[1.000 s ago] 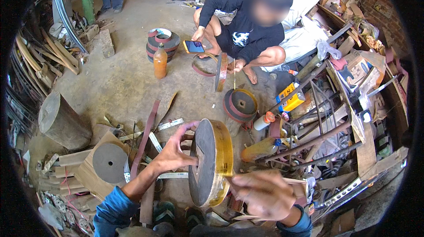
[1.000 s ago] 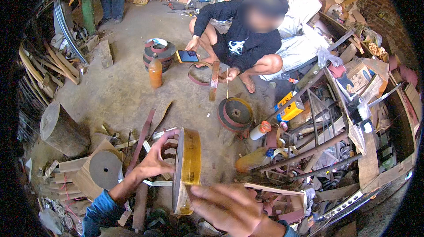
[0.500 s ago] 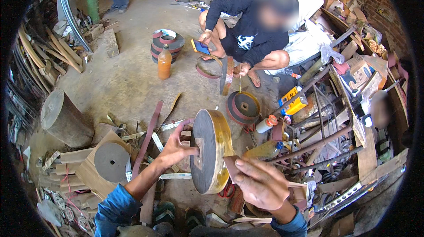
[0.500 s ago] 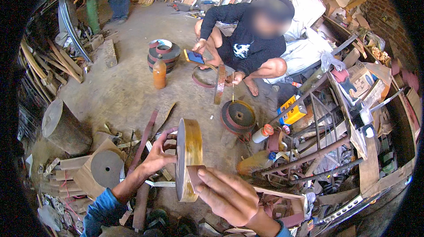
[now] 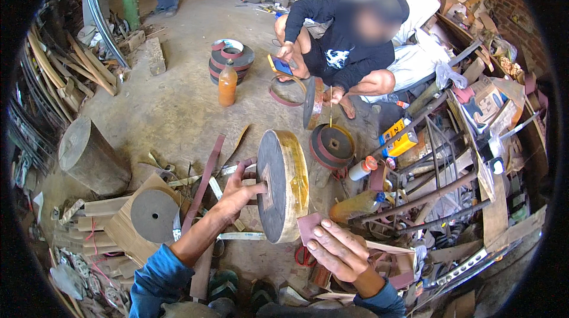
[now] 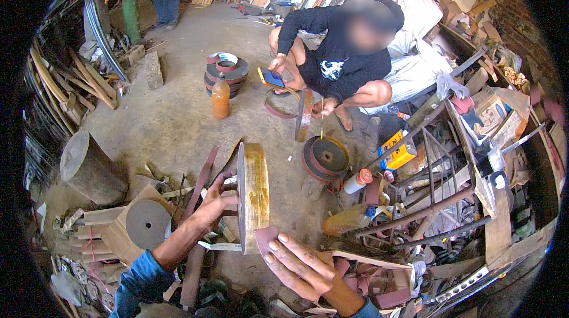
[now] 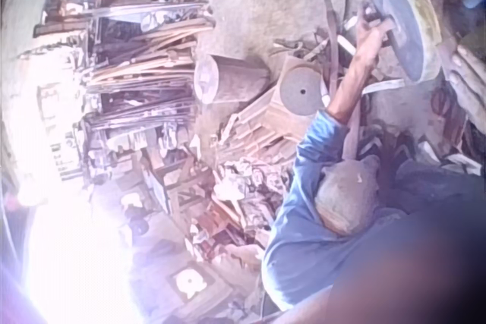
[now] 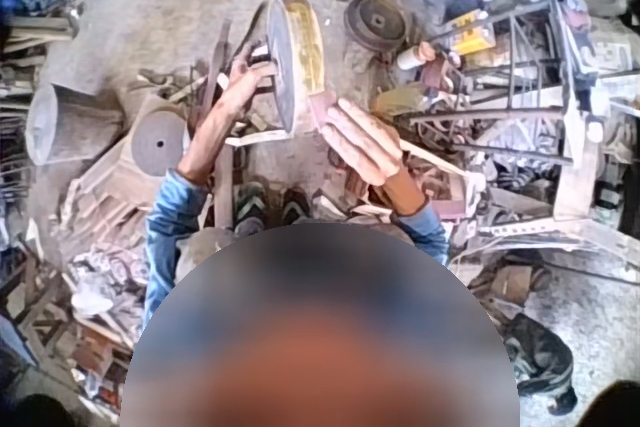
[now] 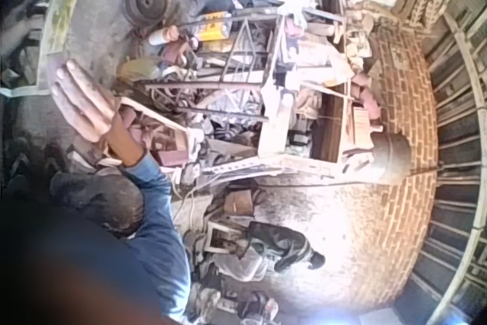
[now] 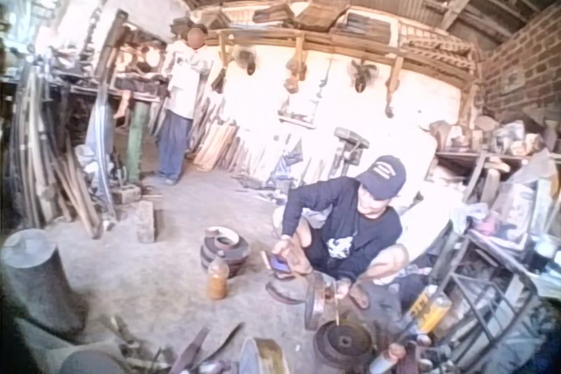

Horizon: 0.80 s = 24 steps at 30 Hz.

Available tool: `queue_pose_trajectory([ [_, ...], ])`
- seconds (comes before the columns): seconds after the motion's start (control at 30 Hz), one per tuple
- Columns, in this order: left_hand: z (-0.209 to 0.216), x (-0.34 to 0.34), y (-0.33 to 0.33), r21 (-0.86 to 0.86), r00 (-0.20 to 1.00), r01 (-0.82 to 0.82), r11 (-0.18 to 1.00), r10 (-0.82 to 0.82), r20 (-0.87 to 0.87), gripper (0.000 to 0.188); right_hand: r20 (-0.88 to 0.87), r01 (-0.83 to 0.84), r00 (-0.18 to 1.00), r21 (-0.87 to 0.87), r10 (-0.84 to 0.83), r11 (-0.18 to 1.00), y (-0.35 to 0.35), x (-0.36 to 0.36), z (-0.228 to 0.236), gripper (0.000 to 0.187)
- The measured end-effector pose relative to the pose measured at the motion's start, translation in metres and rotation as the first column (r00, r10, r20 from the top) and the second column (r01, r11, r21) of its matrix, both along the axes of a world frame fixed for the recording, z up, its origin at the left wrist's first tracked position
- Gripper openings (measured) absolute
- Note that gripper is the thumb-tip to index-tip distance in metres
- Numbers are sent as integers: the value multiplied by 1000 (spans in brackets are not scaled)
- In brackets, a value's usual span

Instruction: The person applies a liquid adhesive from a plastic bottle onto a circular sanding belt and then presses the belt onto a circular metal plate. They repeat this process for multiple belts, smoothing the edges and ensuring adhesion.

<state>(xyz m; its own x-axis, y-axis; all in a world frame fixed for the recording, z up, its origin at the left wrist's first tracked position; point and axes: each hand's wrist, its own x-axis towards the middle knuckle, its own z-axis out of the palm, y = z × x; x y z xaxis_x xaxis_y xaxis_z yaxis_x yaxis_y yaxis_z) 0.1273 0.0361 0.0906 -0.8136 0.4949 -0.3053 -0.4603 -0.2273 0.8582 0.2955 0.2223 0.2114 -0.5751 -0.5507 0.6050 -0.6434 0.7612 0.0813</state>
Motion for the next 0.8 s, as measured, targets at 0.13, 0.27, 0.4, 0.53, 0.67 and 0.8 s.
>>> queue_pose_trajectory([
  [0.13,0,3,1,-10,1000,13,1000,-13,10,85,9,-20,1000,63,20,998,3,-4,-6,27],
  [0.27,1,4,1,-17,998,35,999,-34,58,88,9,-22,1000,75,21,997,7,-6,-16,26],
  [0.4,-1,4,-2,28,983,73,997,-76,164,92,97,-130,988,90,121,987,2,2,-15,24],
  [0.53,-10,4,-2,63,992,79,995,-85,98,93,140,-169,968,-254,209,952,0,12,23,23],
  [0.67,-15,15,8,102,985,156,982,-147,-95,92,392,388,905,-598,-165,702,13,-46,60,16],
  [0.8,-14,21,11,15,923,231,973,-214,-320,94,475,308,880,-565,-3,766,21,-106,72,25],
])
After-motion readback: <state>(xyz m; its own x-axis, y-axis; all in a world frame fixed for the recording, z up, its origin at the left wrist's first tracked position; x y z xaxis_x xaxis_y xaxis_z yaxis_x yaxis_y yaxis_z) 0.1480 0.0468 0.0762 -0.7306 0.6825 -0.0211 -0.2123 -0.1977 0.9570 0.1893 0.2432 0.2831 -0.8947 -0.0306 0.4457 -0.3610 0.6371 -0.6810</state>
